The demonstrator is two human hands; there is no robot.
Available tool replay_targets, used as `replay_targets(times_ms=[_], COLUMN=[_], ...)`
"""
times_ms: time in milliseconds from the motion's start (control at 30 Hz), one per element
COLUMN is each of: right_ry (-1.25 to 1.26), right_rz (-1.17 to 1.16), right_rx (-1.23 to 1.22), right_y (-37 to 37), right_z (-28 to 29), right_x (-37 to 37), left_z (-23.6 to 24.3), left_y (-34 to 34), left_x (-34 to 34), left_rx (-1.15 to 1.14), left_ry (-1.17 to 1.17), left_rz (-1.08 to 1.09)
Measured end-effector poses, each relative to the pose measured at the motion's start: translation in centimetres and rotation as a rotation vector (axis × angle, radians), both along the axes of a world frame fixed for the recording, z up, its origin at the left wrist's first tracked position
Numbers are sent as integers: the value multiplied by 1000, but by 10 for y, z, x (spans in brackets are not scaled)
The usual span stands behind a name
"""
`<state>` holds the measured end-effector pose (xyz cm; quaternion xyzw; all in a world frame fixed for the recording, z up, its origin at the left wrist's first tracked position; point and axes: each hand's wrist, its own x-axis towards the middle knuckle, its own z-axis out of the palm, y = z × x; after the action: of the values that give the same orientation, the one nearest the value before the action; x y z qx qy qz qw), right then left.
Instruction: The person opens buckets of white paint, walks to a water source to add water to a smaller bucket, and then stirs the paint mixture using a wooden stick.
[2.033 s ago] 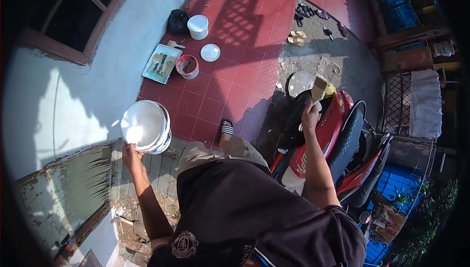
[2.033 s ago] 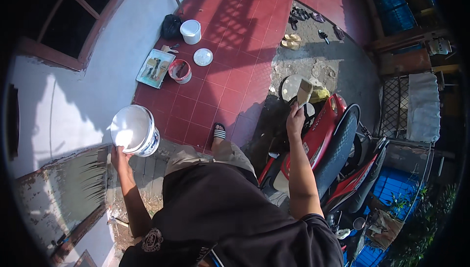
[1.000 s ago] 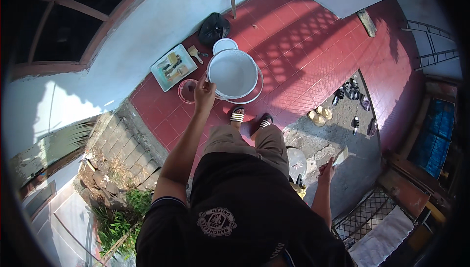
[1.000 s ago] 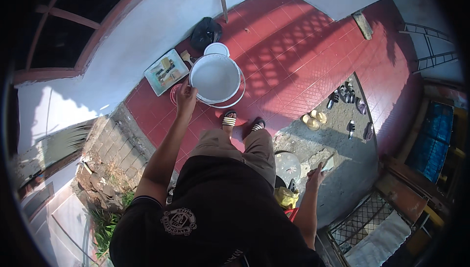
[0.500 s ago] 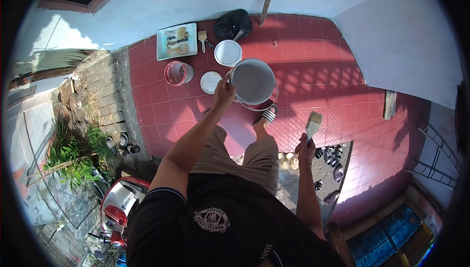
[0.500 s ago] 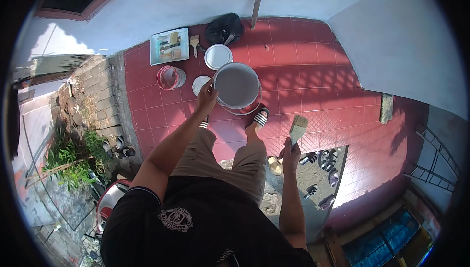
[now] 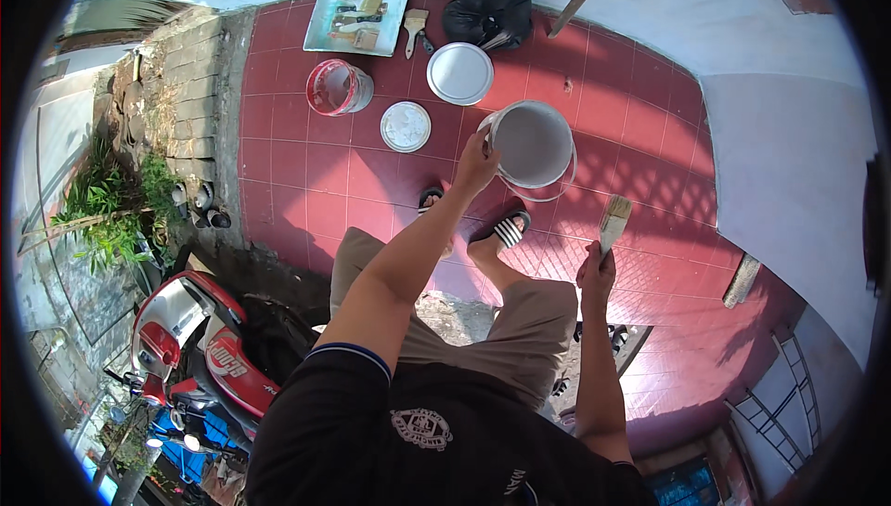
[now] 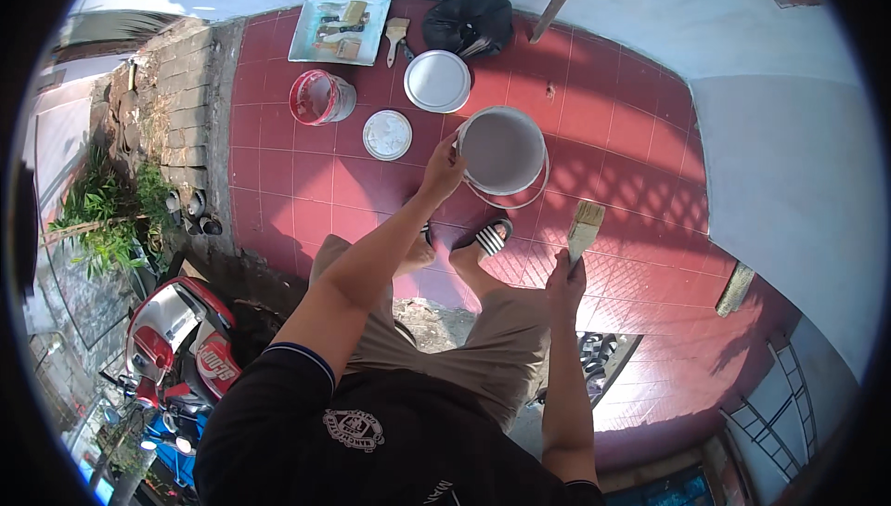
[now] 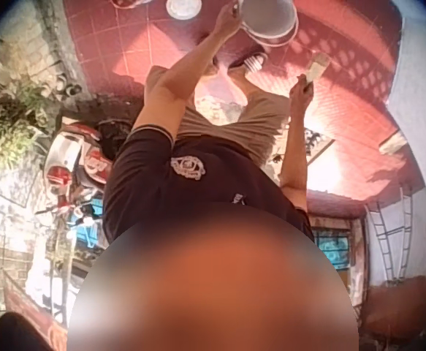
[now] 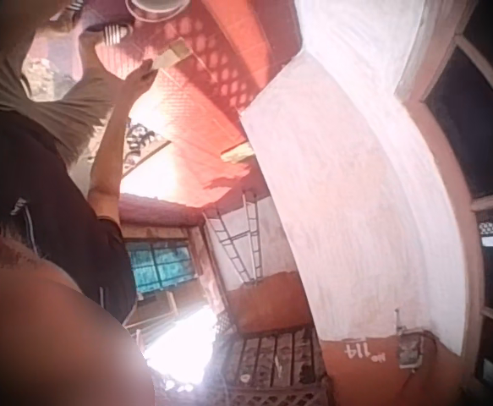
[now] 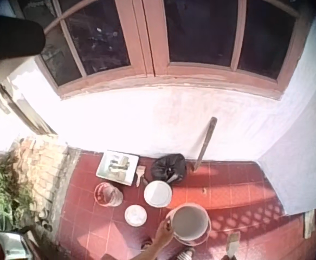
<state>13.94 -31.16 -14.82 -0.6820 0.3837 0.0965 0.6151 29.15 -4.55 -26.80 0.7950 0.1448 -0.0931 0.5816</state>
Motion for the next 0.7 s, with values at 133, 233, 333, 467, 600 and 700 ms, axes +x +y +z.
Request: replay_targets(times_ms=[133,233,333,467,600,700], right_ry=[-45,-98,-155,-230,-321,-439], right_rz=[34,18,74,144,182,233], right_rx=[24,10,-42,-77,-134,-22], right_y=[3,9,17,25,32,46], right_z=[-57,-100,-131,-178,-222,-246], right_x=[33,61,94,136,171,195], left_z=[-49,-86,-128,-181,-226,-262], left_y=[-8,-15,-18,-14,-22,-13], left_x=[14,25,33,59,78,91], left_rx=[-2,-14,-12,-8,-67,-77], left_ry=[28,34,10,-3,-87,-156], left_rz=[8,8,-15,-86,-129,-140])
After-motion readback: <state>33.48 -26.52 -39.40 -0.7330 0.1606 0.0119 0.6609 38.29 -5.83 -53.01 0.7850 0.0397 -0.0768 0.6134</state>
